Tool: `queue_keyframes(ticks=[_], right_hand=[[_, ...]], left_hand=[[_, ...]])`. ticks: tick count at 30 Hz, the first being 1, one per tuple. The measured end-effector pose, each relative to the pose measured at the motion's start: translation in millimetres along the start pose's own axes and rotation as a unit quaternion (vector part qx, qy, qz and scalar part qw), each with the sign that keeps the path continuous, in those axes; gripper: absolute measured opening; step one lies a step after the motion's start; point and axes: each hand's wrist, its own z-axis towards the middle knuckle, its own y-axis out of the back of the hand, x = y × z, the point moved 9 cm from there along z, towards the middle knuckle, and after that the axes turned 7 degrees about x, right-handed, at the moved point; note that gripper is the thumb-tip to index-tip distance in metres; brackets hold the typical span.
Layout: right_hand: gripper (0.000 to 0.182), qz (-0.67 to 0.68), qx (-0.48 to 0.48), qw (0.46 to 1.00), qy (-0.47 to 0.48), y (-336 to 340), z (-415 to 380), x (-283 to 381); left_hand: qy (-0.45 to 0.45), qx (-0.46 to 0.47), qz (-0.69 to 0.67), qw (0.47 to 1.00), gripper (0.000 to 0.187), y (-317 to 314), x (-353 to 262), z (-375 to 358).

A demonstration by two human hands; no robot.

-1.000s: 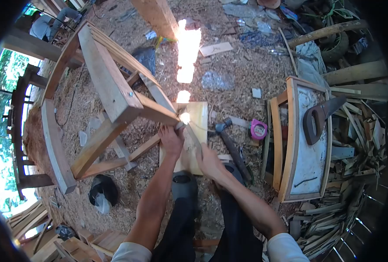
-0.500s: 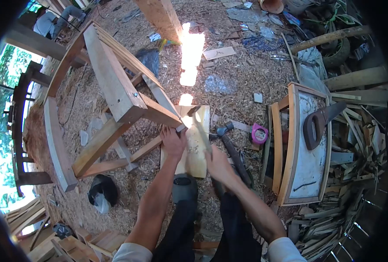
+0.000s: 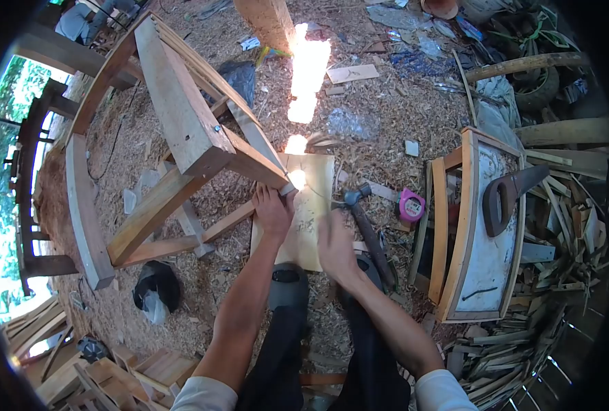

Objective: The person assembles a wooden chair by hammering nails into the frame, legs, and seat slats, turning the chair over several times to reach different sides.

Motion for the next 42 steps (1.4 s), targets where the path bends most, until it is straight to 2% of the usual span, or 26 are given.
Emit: queue_keyframes(ticks=[3, 4, 7, 10, 11, 13, 16, 17, 20, 23, 24, 27, 28, 31, 32, 35, 36, 37, 39, 42], right_hand=[[0.028, -0.010, 0.186, 0.976, -0.112, -15.5, -2.8, -27.6], [0.027, 0.014, 0.179, 0.977, -0.118, -3.3, 0.1, -15.8], [0.028, 0.122, 0.070, 0.982, -0.128, 40.3, 16.5, 28.1], [0.028, 0.256, -0.068, 0.957, -0.121, 57.3, 17.0, 39.9], [0.028, 0.173, 0.003, 0.979, -0.107, 32.0, 14.8, 24.1], [0.028, 0.000, 0.139, 0.988, -0.073, -27.1, -0.7, -31.1], [0.027, -0.005, 0.130, 0.987, -0.092, -20.1, -7.5, -28.3], [0.027, 0.037, 0.109, 0.989, -0.096, -15.9, -8.0, -27.7], [0.027, 0.173, 0.057, 0.974, -0.134, 36.8, 8.6, 30.7], [0.025, 0.199, -0.070, 0.972, -0.101, 39.3, 0.1, 28.6], [0.022, 0.059, -0.034, 0.997, -0.033, 10.6, -2.8, 5.3], [0.020, 0.028, 0.187, 0.975, -0.120, -21.0, -7.3, -20.2], [0.021, 0.027, 0.186, 0.974, -0.124, -14.4, -6.4, -17.3], [0.021, 0.040, 0.076, 0.990, -0.115, 32.8, 4.0, 26.1], [0.021, 0.100, 0.046, 0.989, -0.096, 47.6, 8.5, 45.6], [0.020, 0.086, -0.034, 0.996, -0.013, 38.5, 1.0, 39.9], [0.022, 0.050, 0.084, 0.994, -0.049, 5.6, -3.1, 14.3], [0.021, 0.022, 0.110, 0.992, -0.057, -4.9, -5.8, -1.1], [0.018, -0.031, 0.165, 0.983, -0.076, -16.2, -6.3, -11.7], [0.018, 0.035, 0.125, 0.989, -0.076, 6.6, -3.6, 16.2]], left_hand=[[0.025, 0.046, 0.001, 0.999, 0.065, -6.0, 6.3, 1.2], [0.022, 0.034, -0.005, 0.999, 0.062, -3.5, 5.1, 3.2], [0.023, 0.024, -0.022, 0.999, 0.056, -3.4, 3.1, 2.3], [0.030, 0.035, -0.025, 0.999, 0.057, -7.4, 7.6, -0.6], [0.026, 0.036, -0.021, 0.999, 0.057, -7.2, 7.7, -0.8], [0.012, 0.033, -0.029, 0.999, 0.057, -5.3, -0.9, 4.4], [0.003, 0.016, -0.028, 0.999, 0.054, 7.2, -3.6, 3.8], [0.006, 0.021, -0.024, 0.999, 0.054, 4.9, -0.5, 2.6], [0.022, 0.036, -0.017, 0.999, 0.053, -5.3, 4.6, 1.2], [0.021, 0.045, -0.021, 0.999, 0.054, -2.0, 2.1, 3.0], [0.009, 0.049, -0.028, 0.998, 0.056, 1.7, 1.0, 0.1], [-0.006, 0.039, -0.013, 0.999, 0.058, 5.5, -6.1, 7.5], [0.000, 0.037, 0.001, 0.999, 0.058, 5.8, -4.5, 5.9], [0.005, 0.006, -0.016, 1.000, 0.050, 5.3, -3.0, 3.7], [0.013, 0.014, -0.014, 1.000, 0.050, 1.2, 0.6, 1.0], [0.023, 0.041, -0.005, 0.999, 0.053, -6.7, 7.3, 0.5], [0.019, 0.058, -0.001, 0.998, 0.057, -4.1, 5.3, -0.6], [0.012, 0.072, 0.002, 0.997, 0.061, -3.6, 2.2, 3.7], [0.006, 0.052, -0.002, 0.999, 0.056, -1.9, -2.7, 9.0], [0.018, 0.036, 0.003, 0.999, 0.052, -1.0, 3.2, 0.3]])
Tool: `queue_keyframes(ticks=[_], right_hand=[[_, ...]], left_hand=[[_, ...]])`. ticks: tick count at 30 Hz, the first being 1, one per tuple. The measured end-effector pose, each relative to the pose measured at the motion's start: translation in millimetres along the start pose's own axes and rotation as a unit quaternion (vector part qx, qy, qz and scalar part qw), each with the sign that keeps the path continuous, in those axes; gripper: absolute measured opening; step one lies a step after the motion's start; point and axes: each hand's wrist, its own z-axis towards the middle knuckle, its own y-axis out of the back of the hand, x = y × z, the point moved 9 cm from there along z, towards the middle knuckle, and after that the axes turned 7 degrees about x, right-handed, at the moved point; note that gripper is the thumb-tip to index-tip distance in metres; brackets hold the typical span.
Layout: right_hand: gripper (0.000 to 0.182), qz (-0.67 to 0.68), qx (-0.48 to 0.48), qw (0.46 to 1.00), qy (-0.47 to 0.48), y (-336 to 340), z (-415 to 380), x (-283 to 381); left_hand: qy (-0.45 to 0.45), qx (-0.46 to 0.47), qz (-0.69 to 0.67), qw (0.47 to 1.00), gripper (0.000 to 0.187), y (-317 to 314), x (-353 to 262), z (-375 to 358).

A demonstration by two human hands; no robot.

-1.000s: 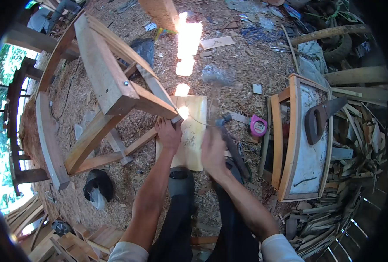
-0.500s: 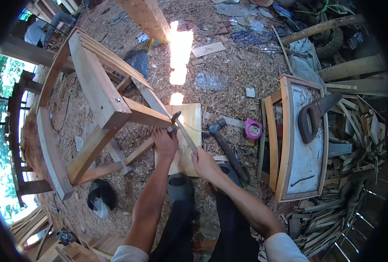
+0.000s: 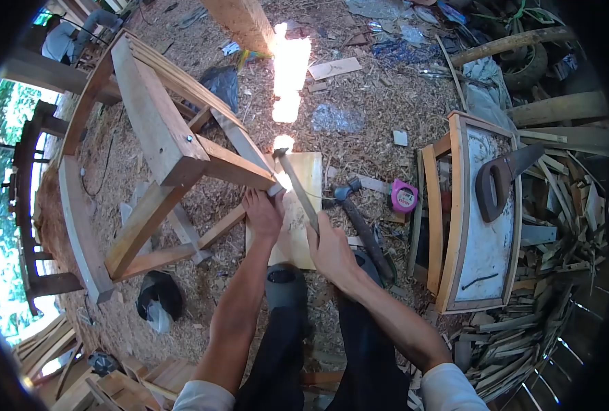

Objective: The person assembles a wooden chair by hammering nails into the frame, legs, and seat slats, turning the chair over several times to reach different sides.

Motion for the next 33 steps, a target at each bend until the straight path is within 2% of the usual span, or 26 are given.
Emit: queue_keyframes(ticks=[2, 5, 8, 11, 14, 17, 20, 23, 24, 27, 28, 30, 33], right_hand=[[0.017, 0.022, -0.036, 0.999, 0.016, 13.2, -1.8, 20.6], [0.018, -0.015, -0.031, 0.999, 0.030, -4.5, 3.5, 3.7], [0.018, -0.142, 0.036, 0.989, -0.012, -27.2, 16.6, -36.5], [0.019, -0.075, 0.014, 0.997, -0.015, -3.8, 5.9, 11.6], [0.021, 0.009, -0.067, 0.996, 0.056, 2.4, -3.0, 25.2], [0.025, -0.147, 0.035, 0.988, -0.029, -38.1, 20.0, -54.9], [0.028, -0.055, 0.035, 0.998, -0.002, -14.4, 13.4, -23.1], [0.028, 0.167, -0.040, 0.985, 0.001, 19.2, 6.8, 20.1], [0.027, 0.235, -0.041, 0.970, -0.041, 17.6, 6.0, 15.9], [0.028, 0.108, -0.121, 0.987, 0.007, -1.9, 7.5, -8.9], [0.030, -0.060, 0.033, 0.996, -0.052, -25.8, 14.4, -26.1], [0.031, -0.017, 0.004, 0.998, -0.060, -17.0, 17.6, -47.4], [0.032, 0.103, -0.051, 0.991, -0.068, 20.7, 13.4, -6.4]], left_hand=[[-0.005, -0.022, 0.003, 1.000, 0.051, 2.4, -5.1, 2.0], [-0.015, 0.001, 0.015, 1.000, 0.060, 3.1, -7.0, 3.0], [-0.028, 0.004, -0.002, 1.000, 0.060, 3.3, -6.9, 4.2], [-0.019, -0.010, -0.014, 1.000, 0.059, 1.1, -3.9, 1.6], [-0.001, 0.015, -0.016, 1.000, 0.060, -0.9, -1.6, 3.4], [-0.020, 0.009, 0.011, 1.000, 0.061, -1.2, -3.5, 3.4], [-0.016, -0.028, -0.017, 0.999, 0.051, 6.7, -8.4, 4.3], [-0.007, -0.018, -0.012, 1.000, 0.054, 0.6, -3.9, 3.3], [-0.003, -0.018, -0.011, 1.000, 0.054, 0.0, -2.8, 3.9], [0.000, -0.010, -0.011, 1.000, 0.056, -0.5, -3.1, 2.1], [-0.004, -0.002, -0.012, 1.000, 0.057, 0.2, -3.1, 1.1], [-0.007, 0.009, -0.011, 1.000, 0.057, 0.6, -4.4, 4.5], [0.013, 0.013, -0.004, 1.000, 0.057, 2.0, -2.4, 3.9]])
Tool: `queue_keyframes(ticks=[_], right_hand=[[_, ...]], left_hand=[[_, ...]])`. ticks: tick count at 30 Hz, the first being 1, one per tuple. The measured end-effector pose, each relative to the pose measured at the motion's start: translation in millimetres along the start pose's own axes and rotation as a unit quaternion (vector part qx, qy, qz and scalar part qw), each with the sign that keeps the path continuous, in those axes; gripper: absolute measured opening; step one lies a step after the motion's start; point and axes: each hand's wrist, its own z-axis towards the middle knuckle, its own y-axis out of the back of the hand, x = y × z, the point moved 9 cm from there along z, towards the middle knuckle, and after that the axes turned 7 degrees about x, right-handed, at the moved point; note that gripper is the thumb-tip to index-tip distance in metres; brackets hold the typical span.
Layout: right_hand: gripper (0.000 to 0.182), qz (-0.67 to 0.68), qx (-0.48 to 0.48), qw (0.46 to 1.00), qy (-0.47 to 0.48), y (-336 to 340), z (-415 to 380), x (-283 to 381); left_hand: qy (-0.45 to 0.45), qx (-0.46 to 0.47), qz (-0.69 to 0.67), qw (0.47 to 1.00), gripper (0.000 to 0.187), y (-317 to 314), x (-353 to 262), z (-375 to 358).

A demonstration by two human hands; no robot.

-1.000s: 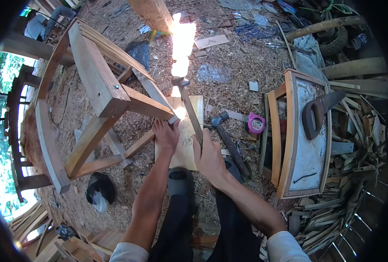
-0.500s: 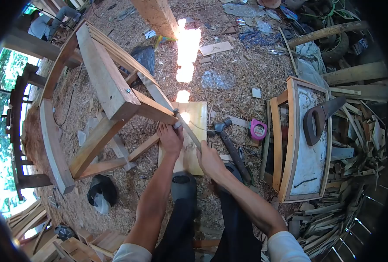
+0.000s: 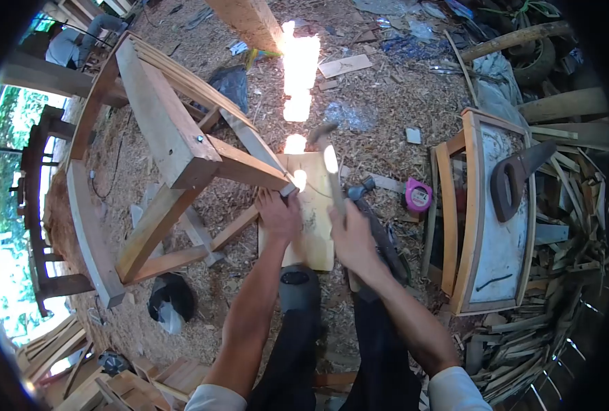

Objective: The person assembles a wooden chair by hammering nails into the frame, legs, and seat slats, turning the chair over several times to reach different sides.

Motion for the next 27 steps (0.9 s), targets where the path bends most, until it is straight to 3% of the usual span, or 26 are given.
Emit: queue_keyframes(ticks=[3, 4, 6, 8, 10, 14, 18, 19, 22, 23, 26, 27], right_hand=[[0.030, 0.154, -0.084, 0.983, 0.052, 17.1, -5.3, 18.8], [0.029, 0.037, -0.028, 0.998, 0.050, -4.8, -3.6, -1.1], [0.027, -0.197, 0.073, 0.976, 0.051, -40.7, 1.0, -29.4], [0.026, -0.094, 0.048, 0.993, 0.049, -34.6, 3.2, -42.6], [0.026, 0.001, 0.036, 0.999, 0.001, -6.0, -6.9, -7.9], [0.035, 0.134, -0.107, 0.981, 0.086, 16.9, -15.7, 24.1], [0.033, -0.090, 0.073, 0.993, -0.030, -50.9, 19.5, -80.8], [0.033, -0.059, 0.104, 0.991, -0.055, -33.4, 14.3, -57.9], [0.028, -0.004, 0.014, 1.000, 0.005, 9.3, 0.5, -8.7], [0.028, 0.017, 0.011, 1.000, -0.016, 18.2, -0.6, 0.1], [0.028, 0.004, -0.086, 0.995, 0.046, 30.9, 5.0, -6.7], [0.030, 0.013, -0.038, 0.999, 0.009, 30.8, 2.1, -3.8]], left_hand=[[0.004, 0.003, -0.004, 1.000, 0.057, -4.9, 1.5, 0.3], [0.003, 0.006, -0.002, 1.000, 0.057, -7.9, 3.4, -0.7], [-0.003, 0.005, -0.008, 1.000, 0.059, -10.4, -5.0, 7.0], [-0.006, 0.015, -0.004, 1.000, 0.062, -6.5, 1.5, 0.9], [0.010, 0.022, -0.002, 1.000, 0.065, -6.9, 4.7, 1.1], [-0.003, 0.009, 0.021, 1.000, 0.065, -9.2, 2.0, 0.1], [-0.024, -0.006, -0.001, 1.000, 0.066, -0.2, -5.5, 1.2], [-0.018, -0.001, 0.000, 1.000, 0.066, -1.1, -3.9, 2.4], [-0.004, 0.003, 0.042, 0.999, 0.065, -5.3, 0.1, -0.2], [-0.005, -0.002, 0.040, 0.999, 0.065, -3.3, -2.2, -1.1], [-0.021, -0.018, 0.022, 0.999, 0.063, 7.8, -9.2, 2.3], [-0.026, -0.016, 0.006, 1.000, 0.063, 13.1, -10.2, 4.4]])
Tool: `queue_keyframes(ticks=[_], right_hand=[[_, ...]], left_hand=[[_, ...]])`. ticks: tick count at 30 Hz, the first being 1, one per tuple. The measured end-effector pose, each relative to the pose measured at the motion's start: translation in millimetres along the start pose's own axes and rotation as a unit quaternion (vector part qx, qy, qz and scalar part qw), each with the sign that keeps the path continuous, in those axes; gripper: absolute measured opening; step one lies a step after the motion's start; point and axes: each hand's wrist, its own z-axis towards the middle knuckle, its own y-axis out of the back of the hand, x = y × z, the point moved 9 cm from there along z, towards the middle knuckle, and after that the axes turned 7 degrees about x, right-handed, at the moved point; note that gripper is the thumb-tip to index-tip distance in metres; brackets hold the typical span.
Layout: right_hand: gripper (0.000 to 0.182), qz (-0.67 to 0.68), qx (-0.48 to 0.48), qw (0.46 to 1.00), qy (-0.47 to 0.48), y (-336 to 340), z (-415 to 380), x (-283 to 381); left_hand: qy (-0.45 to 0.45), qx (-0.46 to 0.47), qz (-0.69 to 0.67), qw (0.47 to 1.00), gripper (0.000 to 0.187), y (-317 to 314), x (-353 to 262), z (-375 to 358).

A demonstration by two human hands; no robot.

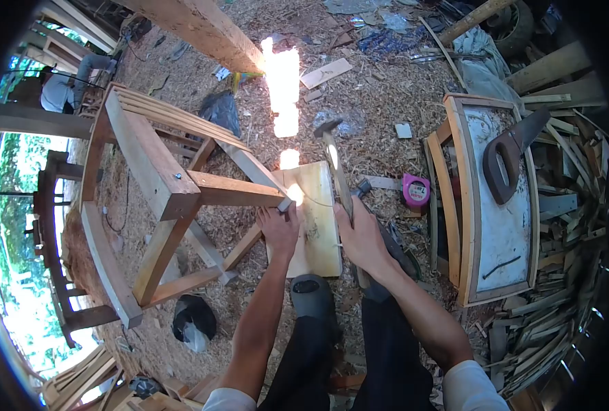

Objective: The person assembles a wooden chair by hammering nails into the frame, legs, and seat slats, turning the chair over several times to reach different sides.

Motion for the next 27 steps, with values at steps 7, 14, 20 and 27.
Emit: queue_keyframes(ticks=[7, 14, 20, 27], right_hand=[[0.032, -0.059, 0.117, 0.990, -0.043, -51.1, -5.9, -47.5], [0.030, -0.002, 0.108, 0.994, -0.031, -66.7, -9.2, -52.1], [0.031, 0.059, 0.155, 0.986, -0.012, -61.3, -16.6, -42.9], [0.031, 0.092, -0.008, 0.995, 0.048, -43.2, -17.9, 4.0]], left_hand=[[0.054, 0.207, -0.162, 0.963, 0.060, 4.3, 12.0, 29.5], [-0.036, 0.110, 0.002, 0.993, 0.063, -10.4, 19.9, 20.1], [-0.087, 0.096, -0.006, 0.992, 0.063, -6.0, 6.8, 20.9], [-0.087, 0.113, 0.055, 0.988, 0.065, -8.2, 1.8, 19.8]])
